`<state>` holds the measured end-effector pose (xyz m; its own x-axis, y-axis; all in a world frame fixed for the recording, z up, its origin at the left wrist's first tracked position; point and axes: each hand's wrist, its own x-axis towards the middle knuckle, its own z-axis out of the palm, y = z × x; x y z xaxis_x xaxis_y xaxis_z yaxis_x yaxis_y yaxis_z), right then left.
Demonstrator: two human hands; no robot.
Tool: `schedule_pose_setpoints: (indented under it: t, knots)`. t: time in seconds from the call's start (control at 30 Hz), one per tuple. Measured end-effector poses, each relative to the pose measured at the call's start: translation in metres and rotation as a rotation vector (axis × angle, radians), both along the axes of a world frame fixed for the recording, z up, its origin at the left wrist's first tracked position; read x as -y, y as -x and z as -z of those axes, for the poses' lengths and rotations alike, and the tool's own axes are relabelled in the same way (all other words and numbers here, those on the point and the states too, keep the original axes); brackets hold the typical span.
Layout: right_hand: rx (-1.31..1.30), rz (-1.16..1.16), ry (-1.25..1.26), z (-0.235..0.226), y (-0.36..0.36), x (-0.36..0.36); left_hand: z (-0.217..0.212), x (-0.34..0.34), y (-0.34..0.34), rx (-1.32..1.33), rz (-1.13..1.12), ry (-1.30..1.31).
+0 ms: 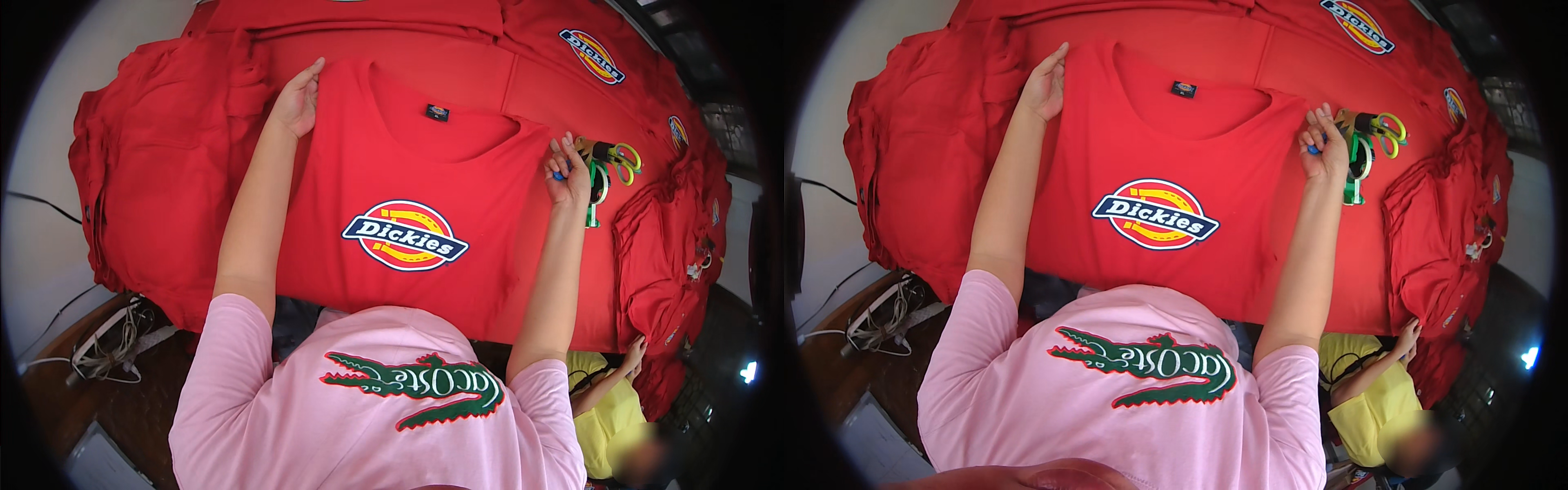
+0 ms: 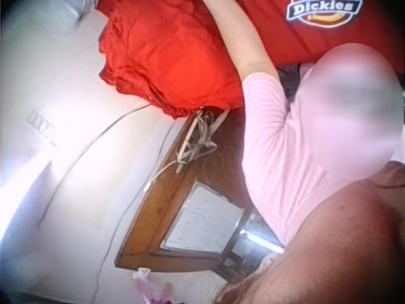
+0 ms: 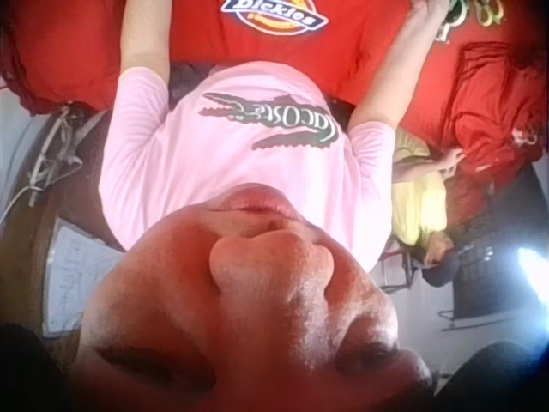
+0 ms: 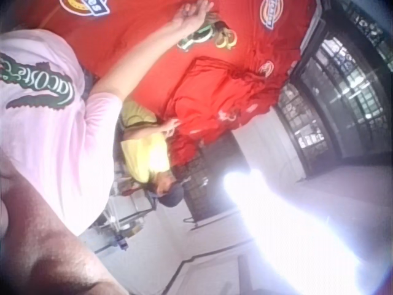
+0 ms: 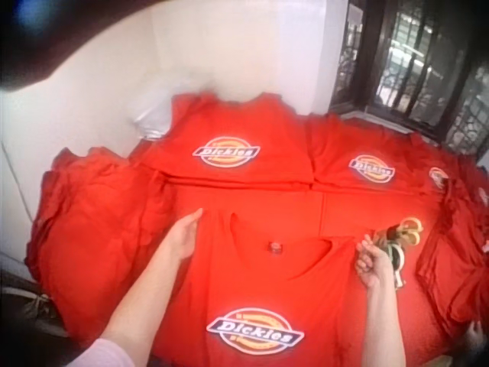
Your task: The person trims loose threads from red shirts using small snips and stacks them in a pile on a table.
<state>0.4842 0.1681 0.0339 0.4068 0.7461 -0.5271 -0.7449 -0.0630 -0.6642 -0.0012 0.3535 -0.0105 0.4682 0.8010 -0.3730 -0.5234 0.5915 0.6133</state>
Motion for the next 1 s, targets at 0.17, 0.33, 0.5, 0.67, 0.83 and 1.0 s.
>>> schedule_pose_setpoints:
  t: [0.17,0.33,0.5,0.67,0.83,1.0]
  knots:
    - [-0.035,0.213,-0.067,0.062,-0.004,-0.006,0.019,-0.016,-0.006,0.099,0.077,0.079]
    - [0.130,0.072,-0.027,0.072,0.005,-0.008,0.029,-0.025,0.014,0.029,0.189,0.031]
    - [0.685,-0.121,0.238,0.029,0.023,0.056,-0.010,0.029,0.005,-0.719,0.094,-0.106]
    - [0.922,-0.415,0.259,0.053,0.017,0.219,-0.010,0.131,0.050,-1.137,0.164,-0.474]
    - [1.028,-0.764,0.478,0.024,0.047,0.298,0.038,0.250,0.137,-1.276,0.158,-0.515]
    - [1.139,-0.729,0.470,0.018,0.058,0.289,0.044,0.268,0.160,-1.244,0.226,-0.430]
